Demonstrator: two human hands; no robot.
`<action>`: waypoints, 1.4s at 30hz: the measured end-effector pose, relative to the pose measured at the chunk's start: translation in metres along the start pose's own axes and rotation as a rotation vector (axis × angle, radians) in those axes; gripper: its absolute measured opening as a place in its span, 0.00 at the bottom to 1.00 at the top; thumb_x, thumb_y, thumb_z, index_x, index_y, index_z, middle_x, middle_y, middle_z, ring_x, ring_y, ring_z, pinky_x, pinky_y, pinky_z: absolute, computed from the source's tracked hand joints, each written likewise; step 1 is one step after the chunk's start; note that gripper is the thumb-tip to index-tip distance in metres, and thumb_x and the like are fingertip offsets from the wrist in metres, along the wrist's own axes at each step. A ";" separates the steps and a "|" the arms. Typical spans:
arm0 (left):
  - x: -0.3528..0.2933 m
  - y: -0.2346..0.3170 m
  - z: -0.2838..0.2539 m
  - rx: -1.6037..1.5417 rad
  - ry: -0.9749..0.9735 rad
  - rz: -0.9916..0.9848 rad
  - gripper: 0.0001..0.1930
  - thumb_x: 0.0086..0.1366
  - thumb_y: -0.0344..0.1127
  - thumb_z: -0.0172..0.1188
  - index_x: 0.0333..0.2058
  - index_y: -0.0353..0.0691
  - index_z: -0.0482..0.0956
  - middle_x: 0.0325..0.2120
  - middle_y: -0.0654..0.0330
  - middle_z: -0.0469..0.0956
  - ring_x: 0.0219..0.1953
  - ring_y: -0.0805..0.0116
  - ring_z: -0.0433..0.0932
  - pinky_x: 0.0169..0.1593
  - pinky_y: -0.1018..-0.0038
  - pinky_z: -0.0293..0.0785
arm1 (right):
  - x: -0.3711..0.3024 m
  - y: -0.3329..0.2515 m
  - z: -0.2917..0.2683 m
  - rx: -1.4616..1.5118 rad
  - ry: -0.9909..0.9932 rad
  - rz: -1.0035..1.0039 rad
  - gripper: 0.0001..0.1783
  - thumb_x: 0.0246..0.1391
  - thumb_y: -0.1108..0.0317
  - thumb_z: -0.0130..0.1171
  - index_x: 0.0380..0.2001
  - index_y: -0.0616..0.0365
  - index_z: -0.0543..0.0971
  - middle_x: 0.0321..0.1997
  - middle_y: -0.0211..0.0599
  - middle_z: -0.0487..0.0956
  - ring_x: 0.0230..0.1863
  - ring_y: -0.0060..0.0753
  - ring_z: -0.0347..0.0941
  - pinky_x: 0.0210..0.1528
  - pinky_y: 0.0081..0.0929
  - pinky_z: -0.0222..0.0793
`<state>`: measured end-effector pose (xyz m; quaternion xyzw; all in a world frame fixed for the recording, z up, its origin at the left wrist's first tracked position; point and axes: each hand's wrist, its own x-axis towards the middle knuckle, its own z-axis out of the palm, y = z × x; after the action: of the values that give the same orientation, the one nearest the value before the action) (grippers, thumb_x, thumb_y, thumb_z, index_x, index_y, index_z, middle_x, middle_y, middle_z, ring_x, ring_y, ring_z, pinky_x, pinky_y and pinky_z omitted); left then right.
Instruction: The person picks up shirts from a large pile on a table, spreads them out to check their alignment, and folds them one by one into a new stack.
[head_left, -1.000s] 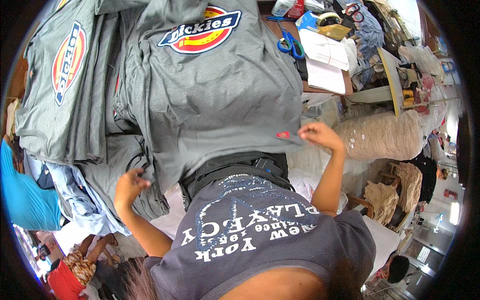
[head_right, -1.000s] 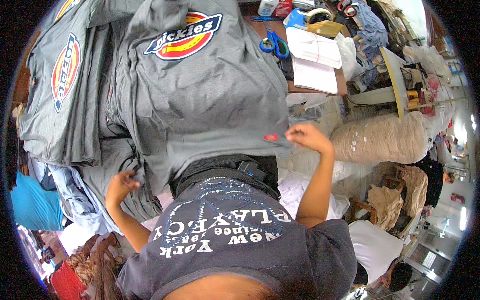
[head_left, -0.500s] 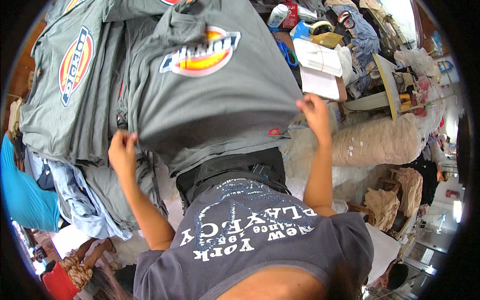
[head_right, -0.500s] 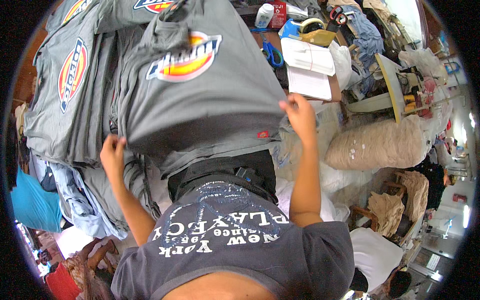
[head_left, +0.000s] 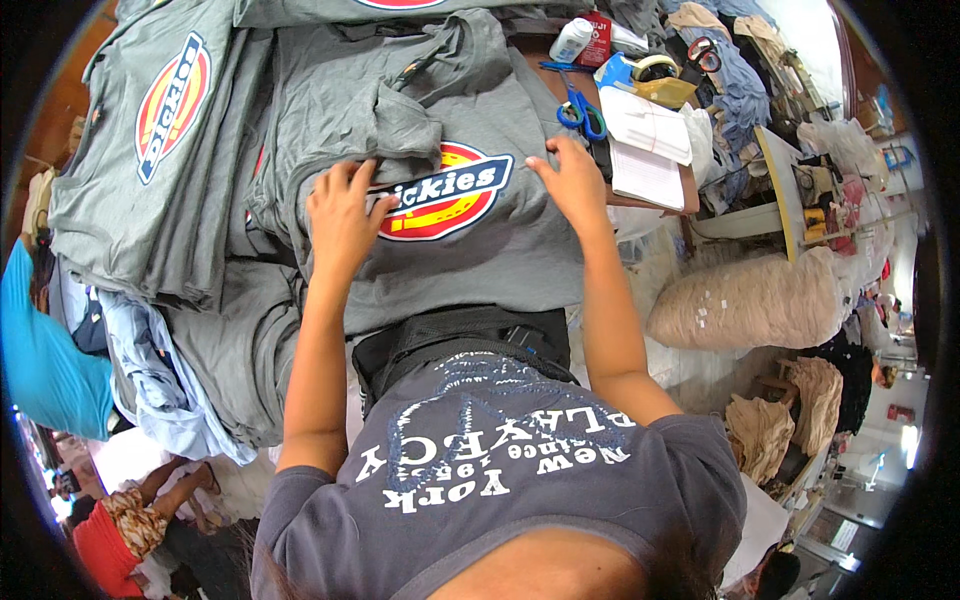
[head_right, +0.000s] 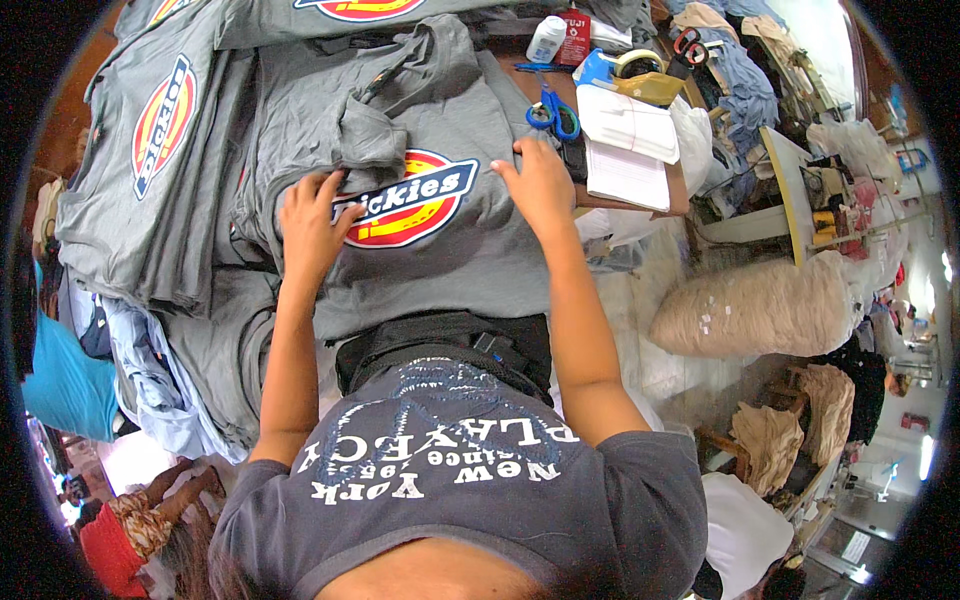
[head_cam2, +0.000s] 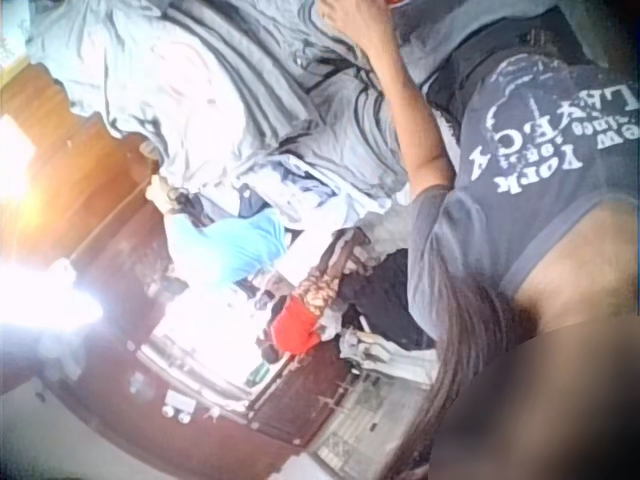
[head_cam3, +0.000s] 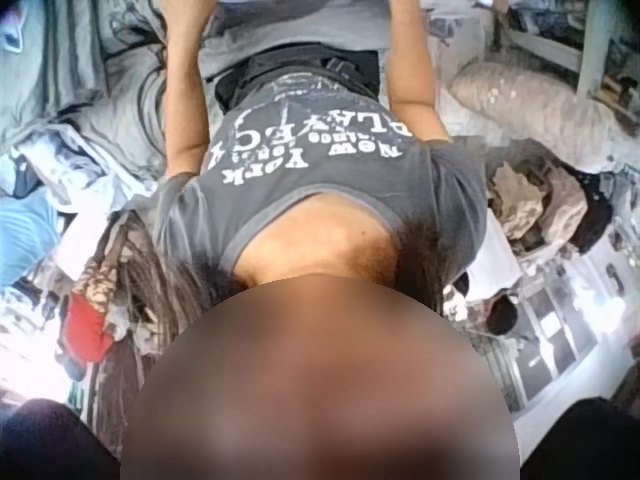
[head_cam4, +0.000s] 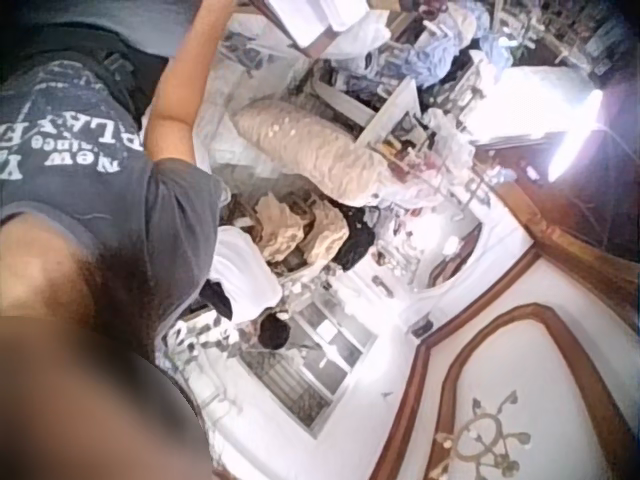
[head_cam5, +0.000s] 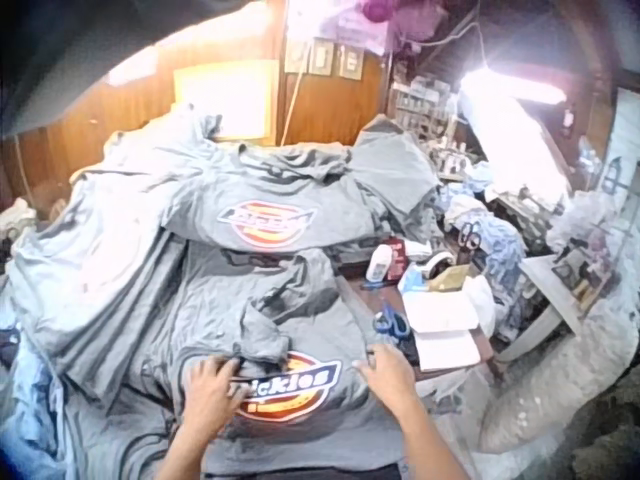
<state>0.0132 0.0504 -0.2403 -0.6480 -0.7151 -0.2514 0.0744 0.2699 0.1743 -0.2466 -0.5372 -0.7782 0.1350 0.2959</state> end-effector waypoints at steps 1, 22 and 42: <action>0.007 0.001 0.006 0.098 -0.026 0.001 0.26 0.48 0.46 0.59 0.46 0.43 0.68 0.40 0.56 0.67 0.41 0.57 0.65 0.43 0.63 0.61 | 0.005 -0.001 0.005 -0.051 -0.003 -0.024 0.14 0.42 0.62 0.60 0.30 0.60 0.72 0.29 0.41 0.73 0.32 0.41 0.71 0.34 0.31 0.64; 0.012 -0.030 -0.045 -1.392 -0.165 -0.780 0.17 0.58 0.50 0.51 0.28 0.40 0.74 0.22 0.70 0.71 0.25 0.82 0.66 0.31 0.85 0.61 | 0.061 -0.030 0.036 0.663 -0.391 0.144 0.19 0.44 0.62 0.60 0.35 0.67 0.73 0.33 0.38 0.76 0.34 0.27 0.71 0.37 0.18 0.64; -0.062 -0.063 -0.221 -1.602 -0.008 -0.216 0.23 0.47 0.40 0.57 0.37 0.26 0.69 0.29 0.49 0.74 0.31 0.56 0.76 0.37 0.66 0.73 | -0.055 -0.037 -0.201 1.699 -0.139 0.051 0.20 0.50 0.51 0.50 0.37 0.58 0.72 0.33 0.38 0.75 0.30 0.31 0.71 0.35 0.32 0.66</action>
<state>-0.0870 -0.1079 -0.0936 -0.4327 -0.3766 -0.6909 -0.4399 0.3768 0.0879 -0.0858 -0.1409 -0.4169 0.7122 0.5469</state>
